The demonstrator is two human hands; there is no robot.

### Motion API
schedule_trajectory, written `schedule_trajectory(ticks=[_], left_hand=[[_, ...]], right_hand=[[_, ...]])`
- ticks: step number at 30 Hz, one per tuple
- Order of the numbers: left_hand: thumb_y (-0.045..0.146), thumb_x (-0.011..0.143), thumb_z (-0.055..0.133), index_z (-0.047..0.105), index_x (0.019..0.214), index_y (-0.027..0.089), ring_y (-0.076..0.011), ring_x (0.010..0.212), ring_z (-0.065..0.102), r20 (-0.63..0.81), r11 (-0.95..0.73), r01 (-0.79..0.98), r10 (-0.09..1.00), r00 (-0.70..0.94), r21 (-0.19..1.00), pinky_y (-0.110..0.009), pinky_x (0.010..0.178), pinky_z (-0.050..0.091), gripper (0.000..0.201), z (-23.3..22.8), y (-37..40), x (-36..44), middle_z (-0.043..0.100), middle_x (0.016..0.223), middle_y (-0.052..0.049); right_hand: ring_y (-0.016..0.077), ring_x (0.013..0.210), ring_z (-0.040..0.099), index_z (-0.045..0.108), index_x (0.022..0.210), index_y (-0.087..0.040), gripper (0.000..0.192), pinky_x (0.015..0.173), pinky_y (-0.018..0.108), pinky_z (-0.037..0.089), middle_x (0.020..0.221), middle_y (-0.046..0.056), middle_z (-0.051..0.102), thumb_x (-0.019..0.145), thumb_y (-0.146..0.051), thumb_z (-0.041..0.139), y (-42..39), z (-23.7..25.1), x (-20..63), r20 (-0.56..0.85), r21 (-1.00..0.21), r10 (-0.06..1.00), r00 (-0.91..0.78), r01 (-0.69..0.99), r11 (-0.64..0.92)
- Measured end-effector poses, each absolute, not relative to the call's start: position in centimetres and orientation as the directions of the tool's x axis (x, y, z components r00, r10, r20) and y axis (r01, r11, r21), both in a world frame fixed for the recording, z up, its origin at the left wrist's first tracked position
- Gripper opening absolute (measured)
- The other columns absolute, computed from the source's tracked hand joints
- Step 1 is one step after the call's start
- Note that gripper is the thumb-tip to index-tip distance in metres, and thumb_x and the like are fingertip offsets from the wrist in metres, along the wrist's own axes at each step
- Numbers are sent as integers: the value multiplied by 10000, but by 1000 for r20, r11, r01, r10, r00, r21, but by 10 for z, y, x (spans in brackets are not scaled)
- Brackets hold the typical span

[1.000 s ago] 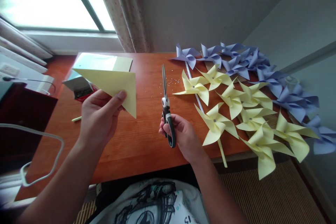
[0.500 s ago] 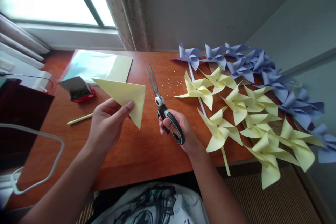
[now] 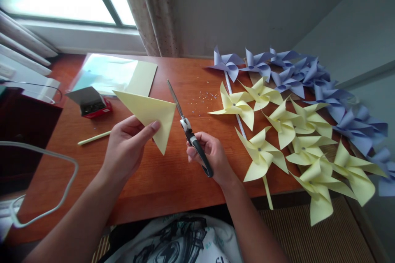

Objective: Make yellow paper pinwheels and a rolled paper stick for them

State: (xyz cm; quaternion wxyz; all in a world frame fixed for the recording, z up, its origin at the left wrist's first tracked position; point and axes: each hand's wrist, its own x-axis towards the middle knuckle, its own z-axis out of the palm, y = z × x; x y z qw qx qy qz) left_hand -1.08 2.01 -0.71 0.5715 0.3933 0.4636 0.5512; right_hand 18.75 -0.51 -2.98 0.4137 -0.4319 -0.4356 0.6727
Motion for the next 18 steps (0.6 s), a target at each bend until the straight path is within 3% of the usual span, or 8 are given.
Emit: schedule_trajectory(ticks=[10, 18], left_hand=[[295, 780, 809, 786, 998, 179, -223, 858, 721, -107, 91, -245, 993, -50, 965, -275, 722, 552, 248, -8, 22, -12, 787, 973, -66], [261, 775, 811, 788, 991, 185, -204, 845, 702, -97, 83, -254, 994, -42, 964, -262, 719, 537, 230, -11, 23, -13, 781, 960, -59]], right_hand=[[128, 623, 559, 630, 857, -183, 416, 593, 261, 503, 764, 9, 603, 715, -522, 824, -6, -28, 187, -241, -957, 948, -206, -113, -268], [125, 647, 555, 641, 878, -184, 371, 586, 241, 454, 756, -11, 602, 698, -427, 854, -7, -32, 189, -217, -974, 965, -145, -25, -223]])
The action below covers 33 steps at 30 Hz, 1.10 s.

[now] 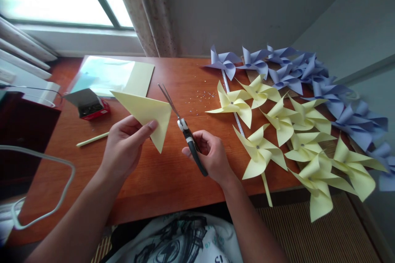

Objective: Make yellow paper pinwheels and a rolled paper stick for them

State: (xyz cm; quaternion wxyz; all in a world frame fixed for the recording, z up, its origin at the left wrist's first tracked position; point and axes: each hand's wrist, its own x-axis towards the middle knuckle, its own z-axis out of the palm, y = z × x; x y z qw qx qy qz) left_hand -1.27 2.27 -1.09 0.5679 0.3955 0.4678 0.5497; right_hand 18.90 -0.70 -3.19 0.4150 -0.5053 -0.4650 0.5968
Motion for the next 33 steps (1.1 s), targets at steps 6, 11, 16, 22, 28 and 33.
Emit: schedule_trajectory(ticks=[6, 11, 16, 22, 28, 33], left_hand=[[247, 753, 823, 789, 998, 183, -202, 847, 697, -106, 98, -224, 994, -24, 970, -254, 727, 541, 255, -13, 24, -14, 781, 939, -54], [278, 743, 830, 787, 1009, 181, -228, 869, 703, -104, 96, -192, 994, -34, 977, -281, 738, 556, 287, -14, 25, -15, 780, 954, -67], [317, 768, 813, 785, 1011, 181, -237, 886, 707, -102, 94, -188, 994, -36, 978, -291, 753, 555, 279, -14, 26, -16, 780, 976, -72], [276, 784, 801, 785, 984, 194, -206, 848, 699, -93, 87, -190, 995, -27, 978, -264, 733, 533, 217, -14, 25, -16, 779, 955, -52], [287, 771, 808, 785, 985, 192, -219, 849, 705, -101, 92, -188, 994, -42, 978, -281, 729, 541, 235, -14, 25, -16, 780, 952, -57], [285, 771, 811, 787, 993, 195, -219, 862, 705, -94, 82, -206, 994, -48, 975, -282, 745, 546, 241, -13, 25, -15, 777, 959, -61]], right_hand=[[136, 664, 549, 648, 886, -187, 325, 600, 254, 448, 749, -14, 598, 717, -380, 848, -8, -32, 189, -176, -984, 977, -118, 53, -171], [150, 662, 566, 661, 890, -192, 341, 617, 270, 485, 746, -4, 622, 701, -397, 857, -9, -33, 190, -135, -983, 988, -76, 133, -125], [160, 672, 593, 672, 916, -194, 367, 643, 281, 521, 767, 7, 644, 696, -420, 861, -9, -37, 191, -102, -979, 994, -41, 182, -93], [162, 682, 600, 673, 939, -194, 354, 652, 286, 528, 781, 9, 642, 714, -397, 857, -10, -40, 191, -92, -981, 995, -43, 178, -83], [167, 693, 610, 679, 944, -190, 363, 668, 290, 539, 803, 19, 660, 706, -396, 862, -9, -41, 192, -79, -977, 996, -34, 201, -70], [176, 704, 615, 682, 945, -196, 357, 675, 294, 545, 815, 24, 666, 705, -390, 863, -10, -42, 192, -72, -974, 997, -29, 217, -64]])
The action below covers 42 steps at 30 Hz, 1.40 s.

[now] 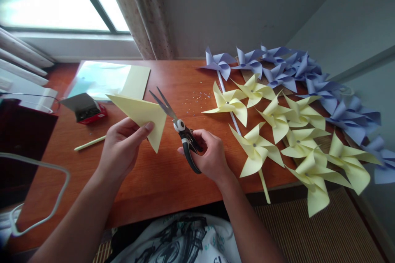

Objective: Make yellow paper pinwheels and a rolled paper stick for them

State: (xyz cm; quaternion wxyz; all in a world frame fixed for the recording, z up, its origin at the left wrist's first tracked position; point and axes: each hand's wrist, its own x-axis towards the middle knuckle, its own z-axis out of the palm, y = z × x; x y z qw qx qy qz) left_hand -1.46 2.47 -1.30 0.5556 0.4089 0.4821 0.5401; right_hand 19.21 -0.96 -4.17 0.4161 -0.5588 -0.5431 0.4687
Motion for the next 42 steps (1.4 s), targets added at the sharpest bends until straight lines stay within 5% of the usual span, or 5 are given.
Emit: schedule_trajectory(ticks=[42], left_hand=[[244, 835, 772, 792, 1054, 226, -153, 844, 683, -66, 70, -205, 997, 30, 976, -212, 753, 526, 220, -15, 26, -16, 778, 936, -19]], right_hand=[[170, 717, 617, 678, 950, -197, 309, 671, 275, 526, 820, 10, 662, 708, -279, 853, -9, -42, 192, -44, -971, 999, -20, 236, -38]])
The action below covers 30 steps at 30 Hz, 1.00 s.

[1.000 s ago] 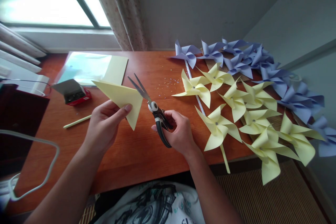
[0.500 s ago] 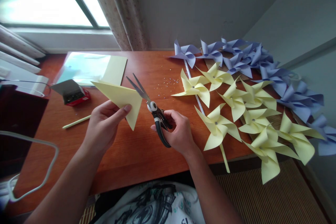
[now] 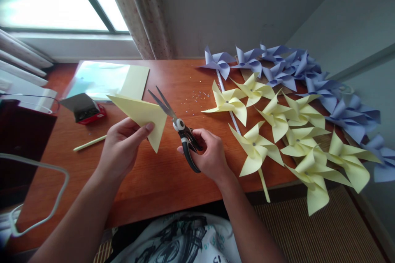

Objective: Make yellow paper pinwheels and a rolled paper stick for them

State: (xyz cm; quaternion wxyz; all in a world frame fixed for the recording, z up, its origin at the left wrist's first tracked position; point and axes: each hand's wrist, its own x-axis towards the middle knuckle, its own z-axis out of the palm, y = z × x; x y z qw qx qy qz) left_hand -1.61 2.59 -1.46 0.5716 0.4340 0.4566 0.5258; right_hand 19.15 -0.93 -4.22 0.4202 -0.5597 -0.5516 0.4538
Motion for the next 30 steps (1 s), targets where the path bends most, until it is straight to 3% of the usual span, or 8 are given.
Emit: schedule_trajectory(ticks=[22, 30], left_hand=[[279, 789, 805, 795, 985, 193, -174, 818, 661, -55, 54, -123, 998, -5, 991, -228, 711, 520, 214, -13, 27, -17, 761, 867, -30], [348, 767, 810, 782, 951, 174, -213, 819, 665, -75, 71, -104, 997, -34, 992, -274, 702, 523, 255, -13, 27, -18, 762, 896, -57]], right_hand=[[150, 676, 604, 680, 924, -184, 330, 631, 254, 516, 782, 0, 660, 697, -333, 868, -8, -41, 194, -88, -980, 995, -40, 185, -79], [132, 633, 608, 663, 844, -186, 362, 577, 239, 508, 719, -19, 647, 662, -416, 875, -3, -35, 193, -230, -973, 973, -4, -5, -230]])
